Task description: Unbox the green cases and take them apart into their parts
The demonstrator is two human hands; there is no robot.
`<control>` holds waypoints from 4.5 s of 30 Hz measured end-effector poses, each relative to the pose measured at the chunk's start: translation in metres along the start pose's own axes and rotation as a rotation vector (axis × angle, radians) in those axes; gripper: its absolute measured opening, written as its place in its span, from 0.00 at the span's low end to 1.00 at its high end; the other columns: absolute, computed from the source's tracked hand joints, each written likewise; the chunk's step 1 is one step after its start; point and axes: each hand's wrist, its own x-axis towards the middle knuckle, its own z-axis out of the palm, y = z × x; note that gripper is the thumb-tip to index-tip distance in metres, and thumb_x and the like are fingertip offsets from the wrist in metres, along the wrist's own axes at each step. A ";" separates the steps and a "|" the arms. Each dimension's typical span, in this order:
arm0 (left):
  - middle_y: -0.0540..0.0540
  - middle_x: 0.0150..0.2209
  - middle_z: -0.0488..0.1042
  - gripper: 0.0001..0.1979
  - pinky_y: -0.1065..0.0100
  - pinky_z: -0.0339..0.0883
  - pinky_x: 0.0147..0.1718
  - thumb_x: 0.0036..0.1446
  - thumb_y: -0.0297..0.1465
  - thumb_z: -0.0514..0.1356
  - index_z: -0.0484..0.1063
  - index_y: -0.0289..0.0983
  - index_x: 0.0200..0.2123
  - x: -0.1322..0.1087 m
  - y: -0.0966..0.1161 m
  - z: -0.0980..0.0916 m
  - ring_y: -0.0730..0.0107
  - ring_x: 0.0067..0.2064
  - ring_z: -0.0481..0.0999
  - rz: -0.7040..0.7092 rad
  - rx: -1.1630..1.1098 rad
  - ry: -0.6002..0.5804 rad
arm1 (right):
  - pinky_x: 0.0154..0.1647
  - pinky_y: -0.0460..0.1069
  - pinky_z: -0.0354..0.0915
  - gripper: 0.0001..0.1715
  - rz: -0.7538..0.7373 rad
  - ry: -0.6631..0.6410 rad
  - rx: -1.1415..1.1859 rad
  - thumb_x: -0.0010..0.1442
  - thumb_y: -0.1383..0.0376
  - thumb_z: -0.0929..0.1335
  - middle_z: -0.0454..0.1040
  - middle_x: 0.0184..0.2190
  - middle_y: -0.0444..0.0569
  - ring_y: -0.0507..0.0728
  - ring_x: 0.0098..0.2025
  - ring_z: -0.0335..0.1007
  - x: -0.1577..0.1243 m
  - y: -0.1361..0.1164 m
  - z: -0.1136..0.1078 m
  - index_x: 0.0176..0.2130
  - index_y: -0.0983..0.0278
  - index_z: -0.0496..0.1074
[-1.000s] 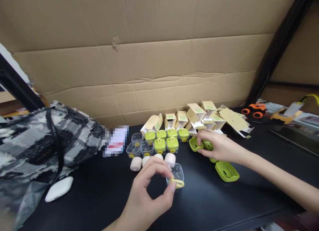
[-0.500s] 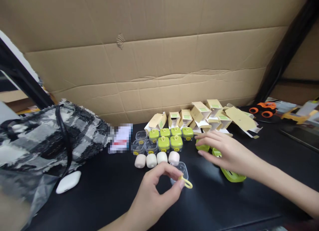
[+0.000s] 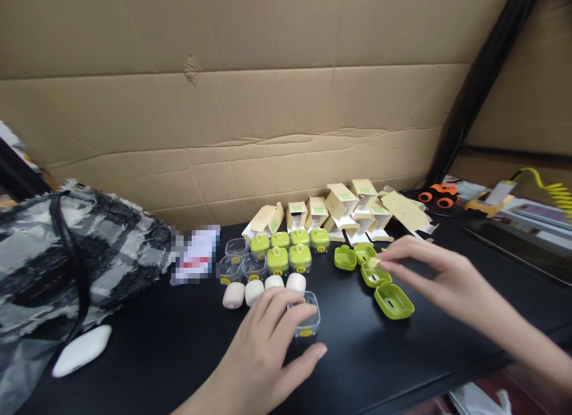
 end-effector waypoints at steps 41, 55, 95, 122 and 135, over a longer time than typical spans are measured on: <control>0.43 0.31 0.76 0.11 0.65 0.66 0.35 0.57 0.29 0.49 0.71 0.39 0.28 0.007 -0.100 -0.111 0.60 0.35 0.75 -0.418 0.505 -0.516 | 0.39 0.54 0.64 0.11 -0.356 -0.291 -0.324 0.63 0.64 0.62 0.76 0.35 0.50 0.60 0.36 0.73 0.078 -0.015 0.044 0.39 0.61 0.73; 0.47 0.28 0.76 0.10 0.68 0.63 0.32 0.56 0.29 0.51 0.71 0.39 0.27 0.008 -0.103 -0.109 0.64 0.32 0.74 -0.422 0.371 -0.526 | 0.33 0.50 0.67 0.08 -0.211 -0.423 -0.306 0.62 0.63 0.64 0.76 0.35 0.48 0.58 0.35 0.75 0.084 -0.009 0.073 0.43 0.61 0.64; 0.47 0.40 0.67 0.15 0.62 0.66 0.44 0.58 0.33 0.57 0.59 0.41 0.48 0.012 -0.042 -0.050 0.66 0.41 0.70 -0.429 -0.187 -0.160 | 0.35 0.49 0.62 0.09 -0.261 -0.233 -0.157 0.63 0.63 0.62 0.74 0.30 0.47 0.55 0.32 0.70 0.077 -0.016 0.037 0.32 0.63 0.69; 0.38 0.55 0.63 0.38 0.50 0.60 0.57 0.47 0.33 0.68 0.50 0.41 0.56 -0.022 -0.014 0.022 0.51 0.58 0.65 -0.512 -0.460 -0.170 | 0.39 0.50 0.68 0.04 -0.239 -0.017 0.285 0.63 0.68 0.66 0.74 0.35 0.47 0.57 0.39 0.71 0.043 -0.047 0.045 0.38 0.58 0.68; 0.46 0.20 0.71 0.36 0.77 0.58 0.19 0.55 0.60 0.43 0.70 0.31 0.31 -0.012 0.003 0.018 0.78 0.18 0.66 -0.978 -1.855 -0.381 | 0.45 0.46 0.68 0.13 -0.305 -0.272 0.484 0.62 0.75 0.62 0.70 0.41 0.47 0.52 0.45 0.69 0.024 -0.061 0.062 0.43 0.59 0.66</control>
